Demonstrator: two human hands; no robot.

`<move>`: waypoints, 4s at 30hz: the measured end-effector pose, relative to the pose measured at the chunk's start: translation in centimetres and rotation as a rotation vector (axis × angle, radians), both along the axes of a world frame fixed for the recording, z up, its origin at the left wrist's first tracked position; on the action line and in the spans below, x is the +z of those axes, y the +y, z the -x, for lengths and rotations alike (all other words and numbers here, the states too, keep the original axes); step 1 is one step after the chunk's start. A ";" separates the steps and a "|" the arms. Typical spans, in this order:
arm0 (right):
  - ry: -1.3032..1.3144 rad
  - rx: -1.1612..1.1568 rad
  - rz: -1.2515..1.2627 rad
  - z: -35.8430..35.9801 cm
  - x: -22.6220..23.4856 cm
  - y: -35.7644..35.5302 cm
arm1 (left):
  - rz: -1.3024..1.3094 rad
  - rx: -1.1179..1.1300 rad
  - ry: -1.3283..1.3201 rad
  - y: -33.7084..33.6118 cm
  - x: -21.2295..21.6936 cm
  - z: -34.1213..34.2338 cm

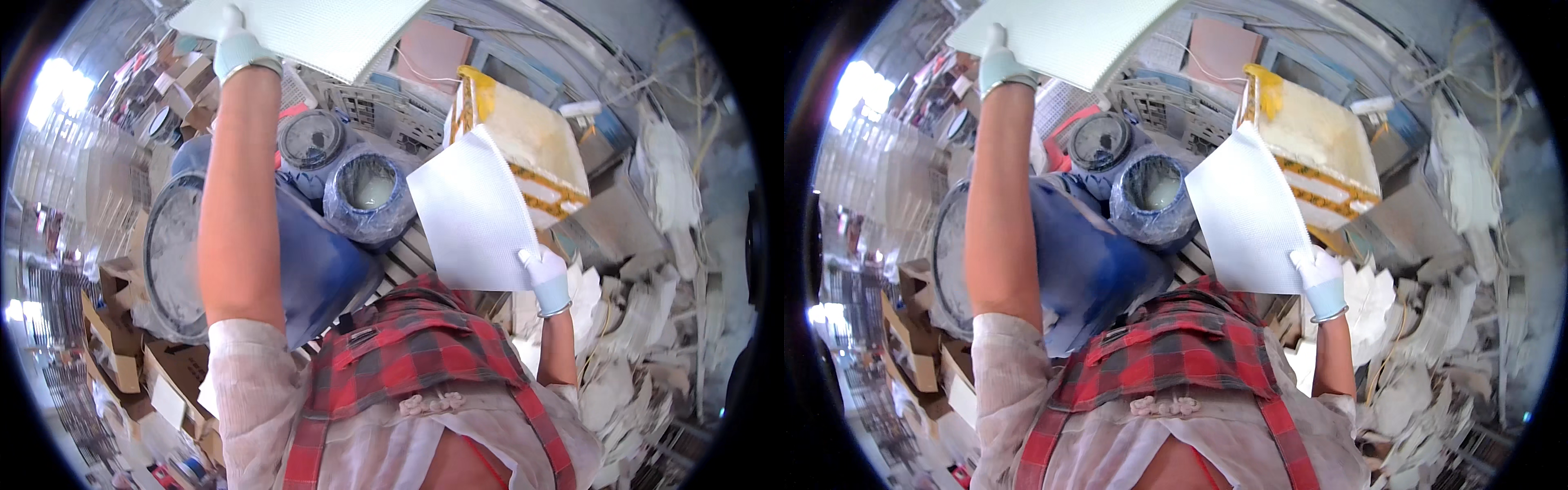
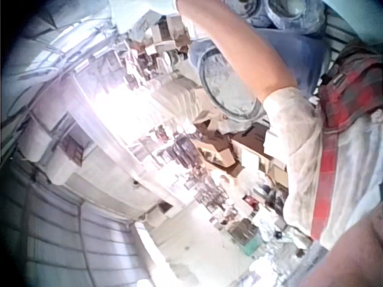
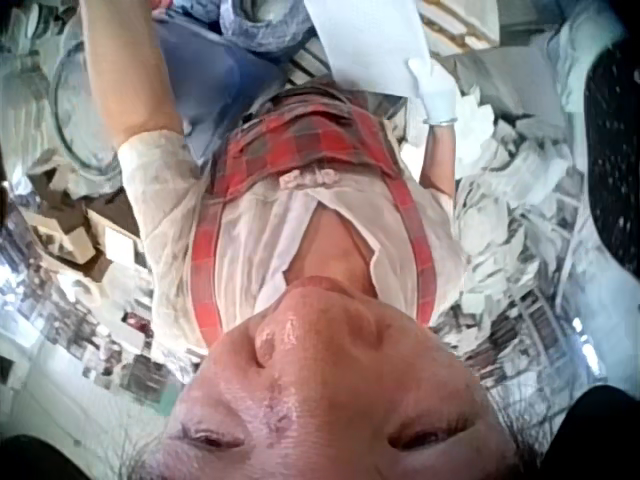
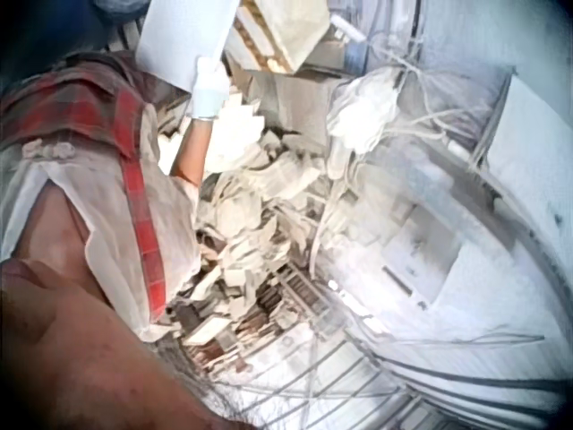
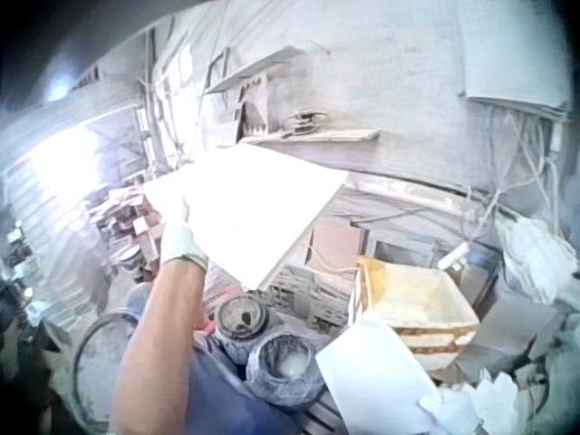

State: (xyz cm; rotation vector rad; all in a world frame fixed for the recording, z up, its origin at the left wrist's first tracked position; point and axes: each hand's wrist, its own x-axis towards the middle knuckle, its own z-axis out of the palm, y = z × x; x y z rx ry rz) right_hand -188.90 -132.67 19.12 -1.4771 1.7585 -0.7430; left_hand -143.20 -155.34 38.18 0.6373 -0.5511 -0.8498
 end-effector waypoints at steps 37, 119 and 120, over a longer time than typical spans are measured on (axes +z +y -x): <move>-0.511 -0.332 -0.296 0.3 -0.8 -23.5 | -1.412 0.345 -0.507 -10.4 -49.8 -18.1; -0.692 0.896 0.659 -18.9 13.1 -28.6 | -0.158 -0.174 -0.075 -0.2 -7.8 14.0; -0.736 0.853 0.625 -19.1 12.7 -28.9 | -0.200 -0.197 -0.059 -0.3 -7.6 14.0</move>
